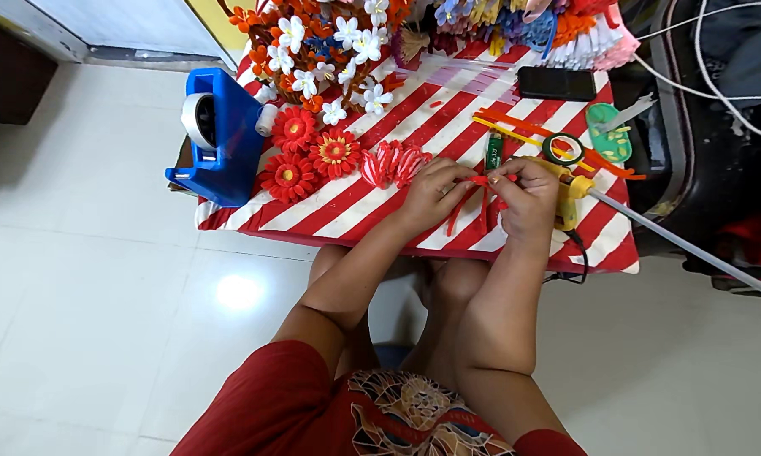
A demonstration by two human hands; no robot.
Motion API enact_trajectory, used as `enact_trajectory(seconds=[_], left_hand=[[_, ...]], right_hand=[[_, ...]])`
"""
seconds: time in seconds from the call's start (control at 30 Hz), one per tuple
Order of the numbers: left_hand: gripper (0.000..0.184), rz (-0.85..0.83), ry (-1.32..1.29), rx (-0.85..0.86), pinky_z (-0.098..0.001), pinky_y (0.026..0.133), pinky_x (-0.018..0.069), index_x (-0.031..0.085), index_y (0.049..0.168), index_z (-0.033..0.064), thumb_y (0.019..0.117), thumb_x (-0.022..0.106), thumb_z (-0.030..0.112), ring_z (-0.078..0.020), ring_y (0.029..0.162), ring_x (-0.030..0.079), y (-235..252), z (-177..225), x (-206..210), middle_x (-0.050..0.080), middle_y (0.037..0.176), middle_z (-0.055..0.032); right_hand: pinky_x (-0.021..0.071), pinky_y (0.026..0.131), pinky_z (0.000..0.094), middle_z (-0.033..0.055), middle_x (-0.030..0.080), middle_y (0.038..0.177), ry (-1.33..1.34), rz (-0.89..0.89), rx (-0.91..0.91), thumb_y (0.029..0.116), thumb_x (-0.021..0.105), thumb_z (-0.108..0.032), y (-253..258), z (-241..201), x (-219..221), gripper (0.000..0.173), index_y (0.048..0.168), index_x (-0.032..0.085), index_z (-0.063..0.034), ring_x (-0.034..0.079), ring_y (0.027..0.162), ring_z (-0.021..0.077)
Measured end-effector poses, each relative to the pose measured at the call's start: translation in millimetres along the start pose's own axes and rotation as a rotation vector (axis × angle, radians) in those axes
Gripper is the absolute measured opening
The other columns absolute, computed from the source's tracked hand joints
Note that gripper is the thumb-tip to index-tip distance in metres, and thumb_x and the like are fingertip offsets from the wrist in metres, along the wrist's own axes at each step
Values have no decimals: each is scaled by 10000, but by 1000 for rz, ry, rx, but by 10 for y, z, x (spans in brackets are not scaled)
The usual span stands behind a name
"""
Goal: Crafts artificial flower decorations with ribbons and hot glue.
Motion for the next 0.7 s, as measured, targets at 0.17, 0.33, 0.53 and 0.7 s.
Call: enact_trajectory(seconds=[0.17,0.33,0.53,0.7], left_hand=[[131,-8,-37,-58,-324,869,524,729,957,-71,919,631,8,-214,901,647,-4,4,-6,690,894,-158],[116,35,-362,-263,-246,859,534,691,989,-77,949,612,-1,-75,896,635,-13,-104,-27,675,938,-90],[154,139,-819,-490,-262,829,564,707,983,85,961,582,-2,-29,843,654,-55,-236,-15,699,905,62],[235,148,-1042,-740,-233,706,534,702,927,146,978,487,68,-52,706,608,-105,-108,63,644,780,50]], right_hand=[[528,624,154,-124,661,821,50,-13,13,942,601,-95,1,-7,28,126,927,686,-187,610,686,-26],[552,736,194,-141,683,958,195,-48,12,1041,366,-632,45,40,28,538,1215,648,-209,654,829,0],[549,723,195,-112,644,931,161,30,-30,1080,458,-229,32,-31,118,218,1148,660,-183,621,785,9],[542,703,185,-92,643,924,92,15,-96,975,581,-61,18,-59,286,182,1112,670,-140,614,766,6]])
Point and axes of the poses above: each hand's wrist, its own y-axis towards the middle knuckle, its own x-axis out of the palm, z = x × y, the point moved 6 cm from there along y, towards the middle knuckle
